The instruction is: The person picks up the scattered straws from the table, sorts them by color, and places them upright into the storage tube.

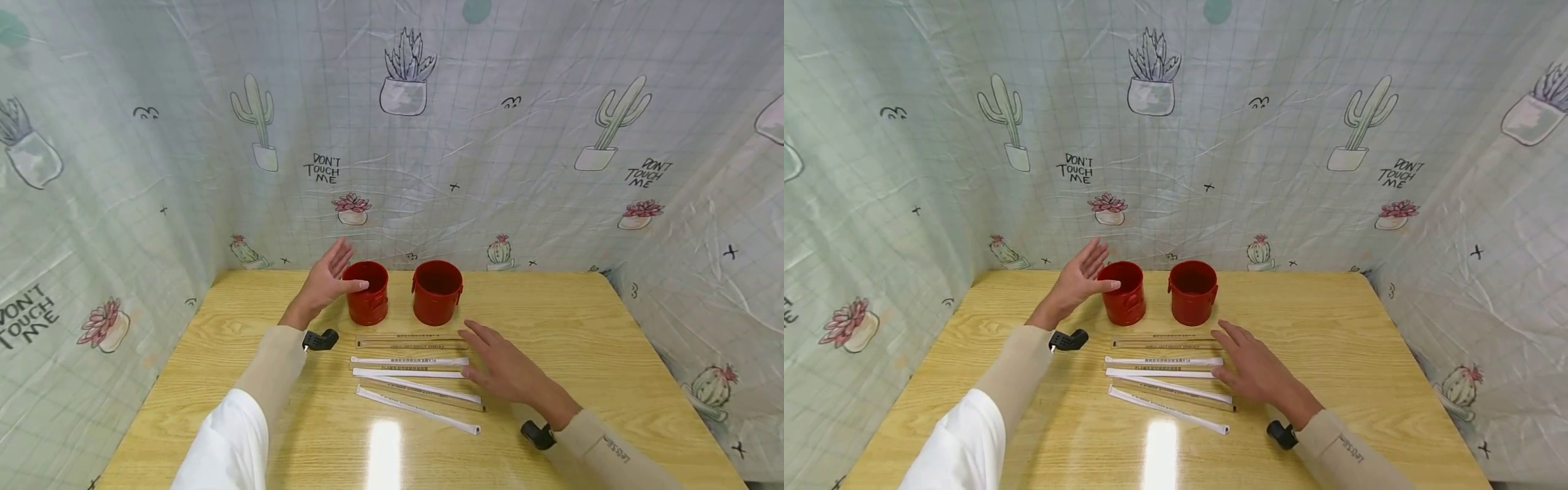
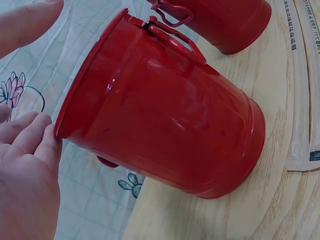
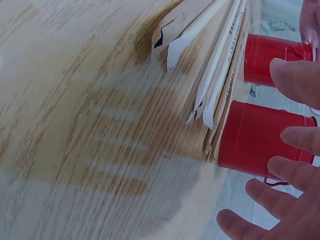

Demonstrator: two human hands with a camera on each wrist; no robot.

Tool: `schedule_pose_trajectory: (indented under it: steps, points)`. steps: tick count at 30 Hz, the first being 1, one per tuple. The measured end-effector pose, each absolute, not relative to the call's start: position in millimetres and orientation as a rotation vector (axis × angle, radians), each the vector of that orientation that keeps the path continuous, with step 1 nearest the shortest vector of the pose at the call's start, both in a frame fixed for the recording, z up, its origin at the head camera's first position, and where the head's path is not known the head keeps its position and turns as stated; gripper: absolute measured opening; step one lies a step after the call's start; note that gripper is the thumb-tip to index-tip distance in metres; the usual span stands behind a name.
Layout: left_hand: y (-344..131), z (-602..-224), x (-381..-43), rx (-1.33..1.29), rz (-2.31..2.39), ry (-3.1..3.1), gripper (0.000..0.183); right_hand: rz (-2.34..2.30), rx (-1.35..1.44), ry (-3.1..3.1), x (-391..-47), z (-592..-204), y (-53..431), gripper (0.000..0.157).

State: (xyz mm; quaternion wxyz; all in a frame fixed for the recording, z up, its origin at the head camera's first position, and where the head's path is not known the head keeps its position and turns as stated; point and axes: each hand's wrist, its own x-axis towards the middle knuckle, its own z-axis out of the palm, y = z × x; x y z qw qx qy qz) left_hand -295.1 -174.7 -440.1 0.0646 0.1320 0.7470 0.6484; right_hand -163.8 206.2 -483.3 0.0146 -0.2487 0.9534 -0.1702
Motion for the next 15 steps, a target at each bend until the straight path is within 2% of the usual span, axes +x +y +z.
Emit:
schedule_pose_trajectory:
  steps: [15]
  points:
    - [-176.6,-441.4,-299.3,0.348,1.974,2.231,0.106,-0.545,-0.761,2.912,-163.9,-478.8,206.4,0.07]
